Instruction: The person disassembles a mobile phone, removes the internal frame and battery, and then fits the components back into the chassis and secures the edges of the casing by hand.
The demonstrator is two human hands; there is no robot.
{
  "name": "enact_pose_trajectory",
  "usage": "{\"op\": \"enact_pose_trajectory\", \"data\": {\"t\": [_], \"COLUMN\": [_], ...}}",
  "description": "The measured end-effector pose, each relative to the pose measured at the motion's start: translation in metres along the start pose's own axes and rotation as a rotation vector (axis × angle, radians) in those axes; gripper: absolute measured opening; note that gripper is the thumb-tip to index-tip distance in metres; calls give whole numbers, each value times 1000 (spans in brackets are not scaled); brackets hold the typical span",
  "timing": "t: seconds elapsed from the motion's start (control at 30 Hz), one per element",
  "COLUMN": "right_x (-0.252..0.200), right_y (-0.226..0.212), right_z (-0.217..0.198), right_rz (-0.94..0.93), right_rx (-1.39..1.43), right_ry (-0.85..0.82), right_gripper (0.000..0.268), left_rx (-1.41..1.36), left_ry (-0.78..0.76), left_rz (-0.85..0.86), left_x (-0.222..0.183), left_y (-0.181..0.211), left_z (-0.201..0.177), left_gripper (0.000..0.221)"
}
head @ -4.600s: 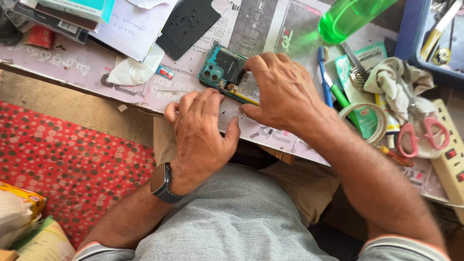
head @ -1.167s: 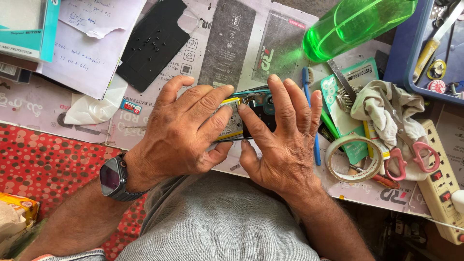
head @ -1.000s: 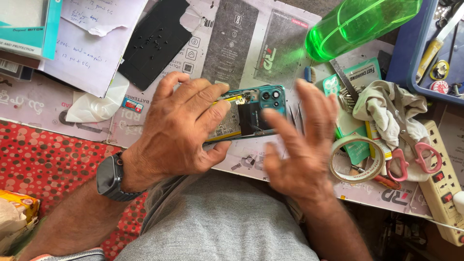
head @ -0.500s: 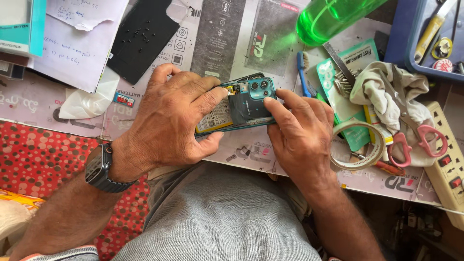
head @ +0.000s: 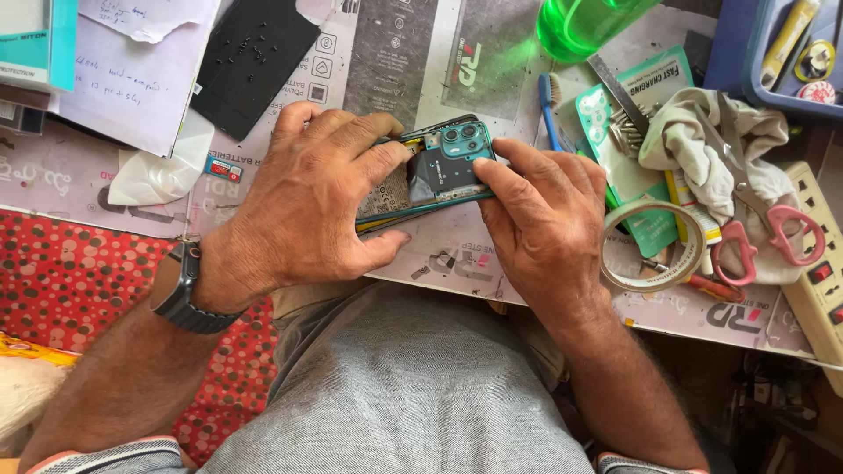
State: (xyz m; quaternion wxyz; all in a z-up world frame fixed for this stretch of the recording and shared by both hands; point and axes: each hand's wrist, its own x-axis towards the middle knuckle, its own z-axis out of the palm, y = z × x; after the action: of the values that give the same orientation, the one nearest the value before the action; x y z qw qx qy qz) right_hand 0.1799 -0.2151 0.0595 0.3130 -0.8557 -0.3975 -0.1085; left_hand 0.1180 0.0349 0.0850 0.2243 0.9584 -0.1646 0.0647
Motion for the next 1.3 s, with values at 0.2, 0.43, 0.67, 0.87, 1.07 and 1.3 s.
{"op": "enact_pose_trajectory", "data": {"t": [0.2,0.43,0.67,0.87,1.07,1.3], "right_x": [5,6,1,11,18,22], "right_y": [2,6,1,-15,-16,-9], "right_z": [-2,8,8,13,26,25], "right_rz": [-20,195,12,-35,7,84], "right_rx": [3,138,-97,-60,-17,29], "right_ry": [7,47,-8,-34,-43,-64], "right_gripper": [38,48,35,45,33,21], "left_rx": [-46,-112,-194,-228,-353,-319], "left_ry": [-48,-102,-160,-177,-211,-236], "left_rz": [-18,-22,-87,-88,-182,-165], "left_x": [6,15,18,23,26,30], "left_y": [-3,-9,-18,-21,-21,-21], "left_z": [-4,-9,-9,-11,-16,-19], "left_gripper": [65,53,48,47,45,42]}}
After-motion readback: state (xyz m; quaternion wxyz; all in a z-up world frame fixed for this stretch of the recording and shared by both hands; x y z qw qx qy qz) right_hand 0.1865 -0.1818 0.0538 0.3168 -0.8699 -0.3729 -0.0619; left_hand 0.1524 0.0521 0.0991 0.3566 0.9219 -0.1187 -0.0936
